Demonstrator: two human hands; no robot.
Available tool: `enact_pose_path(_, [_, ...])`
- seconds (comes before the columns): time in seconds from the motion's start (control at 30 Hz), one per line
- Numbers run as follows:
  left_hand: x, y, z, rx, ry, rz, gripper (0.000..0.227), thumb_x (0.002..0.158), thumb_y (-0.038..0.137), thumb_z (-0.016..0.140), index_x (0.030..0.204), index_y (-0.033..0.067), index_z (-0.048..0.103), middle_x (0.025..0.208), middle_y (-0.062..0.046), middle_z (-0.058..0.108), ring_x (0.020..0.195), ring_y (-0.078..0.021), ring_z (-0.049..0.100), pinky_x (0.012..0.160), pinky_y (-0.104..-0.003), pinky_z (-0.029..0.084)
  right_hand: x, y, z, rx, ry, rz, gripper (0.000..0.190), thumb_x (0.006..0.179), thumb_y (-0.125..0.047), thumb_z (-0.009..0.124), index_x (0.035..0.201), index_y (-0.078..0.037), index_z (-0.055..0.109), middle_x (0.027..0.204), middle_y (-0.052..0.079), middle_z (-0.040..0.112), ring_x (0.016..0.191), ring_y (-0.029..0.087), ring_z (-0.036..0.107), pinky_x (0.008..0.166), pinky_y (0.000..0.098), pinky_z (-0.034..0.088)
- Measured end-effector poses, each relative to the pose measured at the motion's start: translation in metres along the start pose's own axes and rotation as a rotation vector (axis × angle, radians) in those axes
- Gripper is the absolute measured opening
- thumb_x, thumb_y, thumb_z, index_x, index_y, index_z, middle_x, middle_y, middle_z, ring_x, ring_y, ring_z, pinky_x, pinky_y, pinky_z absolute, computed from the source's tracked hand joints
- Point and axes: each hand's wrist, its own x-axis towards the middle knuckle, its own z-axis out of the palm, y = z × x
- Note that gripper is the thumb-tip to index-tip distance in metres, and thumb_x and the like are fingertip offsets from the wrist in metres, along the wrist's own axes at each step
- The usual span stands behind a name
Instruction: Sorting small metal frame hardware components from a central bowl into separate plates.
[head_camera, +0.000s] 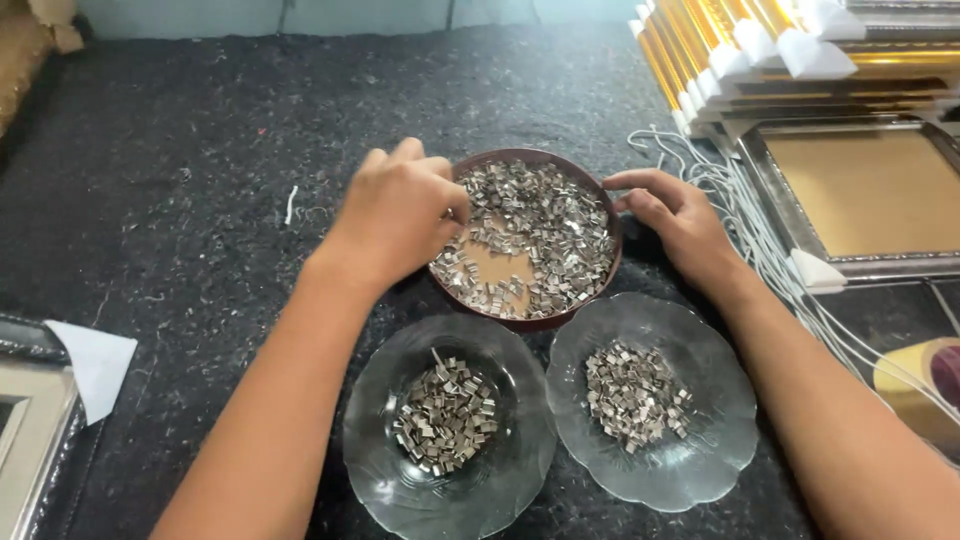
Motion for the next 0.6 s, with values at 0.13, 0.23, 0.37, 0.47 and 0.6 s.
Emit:
enact_pose_path(0.13, [0.001, 0.002, 0.012, 0.018, -0.025, 0.02, 0.01, 0.06, 0.027, 0.072, 0.063, 0.0331, 0.064, 0.071, 0.009, 0.055, 0.083, -0.0159, 0.047, 0.067, -0.031, 0.039, 0.001, 0.004, -0.001, -0.015, 0.004, 0.011, 0.039, 0.085, -0.04, 0.046, 0.114, -0.017, 0.06, 0.084, 0.009, 0.064, 0.085, 0.017, 0.057, 0.079, 0.0311, 0.044])
enact_pose_path(0.23, [-0.001, 0.004, 0.019, 0.044, -0.025, 0.023, 0.01, 0.059, 0.029, 0.074, 0.064, 0.0332, 0.066, 0.072, 0.008, 0.056, 0.082, -0.0162, 0.047, 0.065, -0.031, 0.039, -0.001, 0.004, 0.0, -0.007, -0.001, 0.005, 0.04, 0.085, -0.04, 0.045, 0.114, -0.016, 0.06, 0.087, 0.01, 0.064, 0.09, 0.018, 0.058, 0.078, 0.0299, 0.044])
enact_pose_path(0.37, [0.0, 0.007, 0.018, -0.013, -0.017, 0.012, 0.01, 0.06, 0.027, 0.074, 0.063, 0.0305, 0.065, 0.073, 0.007, 0.055, 0.082, -0.017, 0.047, 0.065, -0.032, 0.039, 0.0, 0.0, 0.0, -0.012, 0.005, 0.0, 0.04, 0.086, -0.038, 0.044, 0.114, -0.015, 0.06, 0.083, 0.012, 0.064, 0.085, 0.019, 0.055, 0.078, 0.0313, 0.043])
enact_pose_path(0.47, [0.001, 0.008, 0.013, -0.026, 0.008, -0.005, 0.009, 0.062, 0.025, 0.073, 0.065, 0.0294, 0.065, 0.074, 0.006, 0.054, 0.082, -0.0176, 0.047, 0.065, -0.032, 0.04, 0.002, 0.001, 0.0, -0.009, 0.002, 0.0, 0.039, 0.086, -0.037, 0.044, 0.114, -0.014, 0.06, 0.083, 0.012, 0.063, 0.084, 0.019, 0.055, 0.078, 0.0312, 0.043])
enact_pose_path(0.6, [0.0, 0.011, 0.017, -0.035, 0.0, -0.002, 0.009, 0.061, 0.027, 0.074, 0.064, 0.0291, 0.066, 0.076, 0.004, 0.052, 0.084, -0.0192, 0.045, 0.065, -0.033, 0.039, 0.002, 0.002, 0.0, -0.002, 0.0, -0.008, 0.039, 0.086, -0.037, 0.044, 0.114, -0.014, 0.06, 0.084, 0.012, 0.063, 0.085, 0.018, 0.054, 0.078, 0.0297, 0.043])
